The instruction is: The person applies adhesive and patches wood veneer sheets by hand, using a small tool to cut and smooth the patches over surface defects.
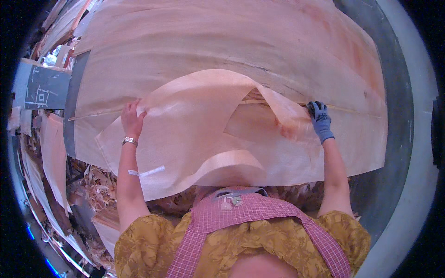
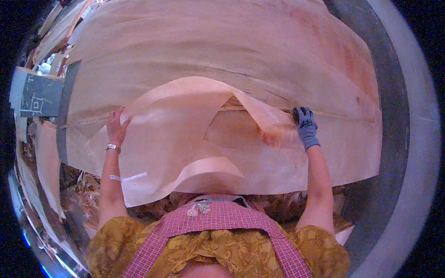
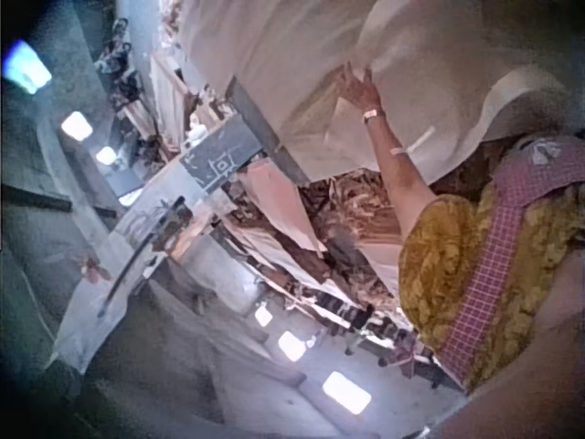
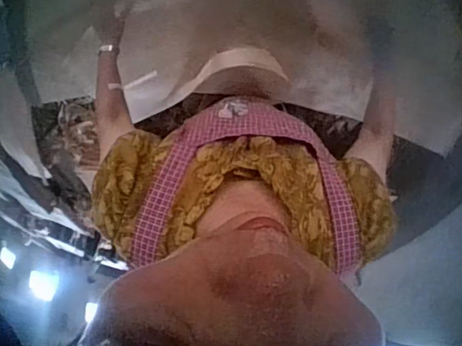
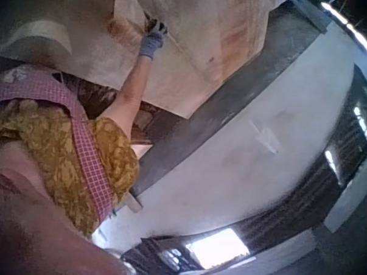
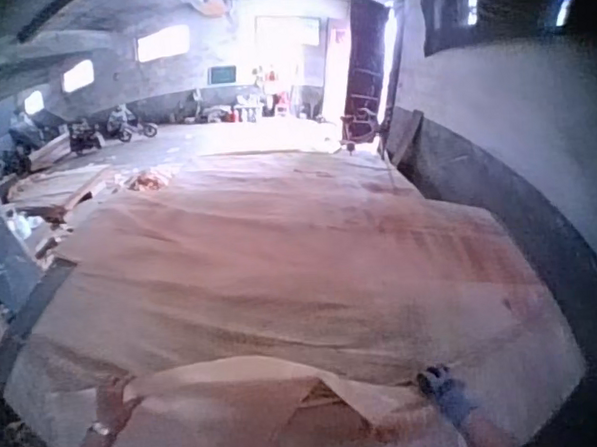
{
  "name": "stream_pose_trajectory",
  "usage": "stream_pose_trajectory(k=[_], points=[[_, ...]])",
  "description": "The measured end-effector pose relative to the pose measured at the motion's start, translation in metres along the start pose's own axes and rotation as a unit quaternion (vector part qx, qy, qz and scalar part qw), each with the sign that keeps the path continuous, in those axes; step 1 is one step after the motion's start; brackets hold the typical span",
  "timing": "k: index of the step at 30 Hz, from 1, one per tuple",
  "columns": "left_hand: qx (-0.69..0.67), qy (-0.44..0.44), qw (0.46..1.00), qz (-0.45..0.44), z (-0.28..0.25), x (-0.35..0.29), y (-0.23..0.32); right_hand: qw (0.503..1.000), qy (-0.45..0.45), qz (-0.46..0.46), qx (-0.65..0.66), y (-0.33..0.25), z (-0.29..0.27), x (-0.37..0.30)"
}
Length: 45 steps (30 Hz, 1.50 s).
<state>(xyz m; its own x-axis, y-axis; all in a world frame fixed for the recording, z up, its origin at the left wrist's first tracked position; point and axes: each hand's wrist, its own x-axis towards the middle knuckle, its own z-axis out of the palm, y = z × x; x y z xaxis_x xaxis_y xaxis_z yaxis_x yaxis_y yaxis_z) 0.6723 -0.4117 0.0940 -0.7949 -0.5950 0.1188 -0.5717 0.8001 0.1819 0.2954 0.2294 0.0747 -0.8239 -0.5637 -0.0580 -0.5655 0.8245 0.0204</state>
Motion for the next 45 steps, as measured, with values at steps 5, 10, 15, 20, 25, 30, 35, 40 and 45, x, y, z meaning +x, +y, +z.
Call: stream_pose_trajectory(k=[5, 10, 15, 20, 25, 30, 35, 40, 45], points=[[0.007, -0.019, 1.0, -0.003, -0.004, 0.005, -0.002, 0.999, 0.005, 0.023, -0.03, -0.008, 0.005, 0.016], [-0.149, -0.123, 0.981, -0.002, -0.033, 0.007, -0.024, 0.991, -0.134, -0.016, 0.002, -0.003, -0.034, -0.026], [-0.178, -0.24, 0.953, -0.054, -0.063, 0.003, -0.04, 0.915, -0.074, 0.003, 0.397, -0.012, -0.079, -0.068], [-0.25, -0.344, 0.898, -0.113, -0.067, 0.005, -0.063, 0.958, -0.135, -0.167, 0.187, -0.054, -0.087, -0.091], [-0.089, -0.444, 0.882, -0.131, -0.116, 0.043, -0.093, 0.913, -0.316, -0.118, 0.229, -0.048, -0.117, -0.084], [0.172, -0.502, 0.842, -0.095, -0.173, 0.122, -0.079, 0.864, -0.295, -0.082, 0.399, -0.036, -0.142, -0.024], [0.414, -0.386, 0.824, -0.025, -0.165, 0.2, -0.046, 0.846, -0.339, -0.077, 0.405, -0.056, -0.099, 0.045], [0.579, -0.207, 0.789, -0.017, -0.135, 0.29, -0.006, 0.876, -0.298, -0.119, 0.36, -0.085, -0.055, 0.095], [0.51, 0.219, 0.825, 0.103, -0.099, 0.303, 0.11, 0.888, -0.273, -0.072, 0.363, -0.098, -0.029, 0.134]])
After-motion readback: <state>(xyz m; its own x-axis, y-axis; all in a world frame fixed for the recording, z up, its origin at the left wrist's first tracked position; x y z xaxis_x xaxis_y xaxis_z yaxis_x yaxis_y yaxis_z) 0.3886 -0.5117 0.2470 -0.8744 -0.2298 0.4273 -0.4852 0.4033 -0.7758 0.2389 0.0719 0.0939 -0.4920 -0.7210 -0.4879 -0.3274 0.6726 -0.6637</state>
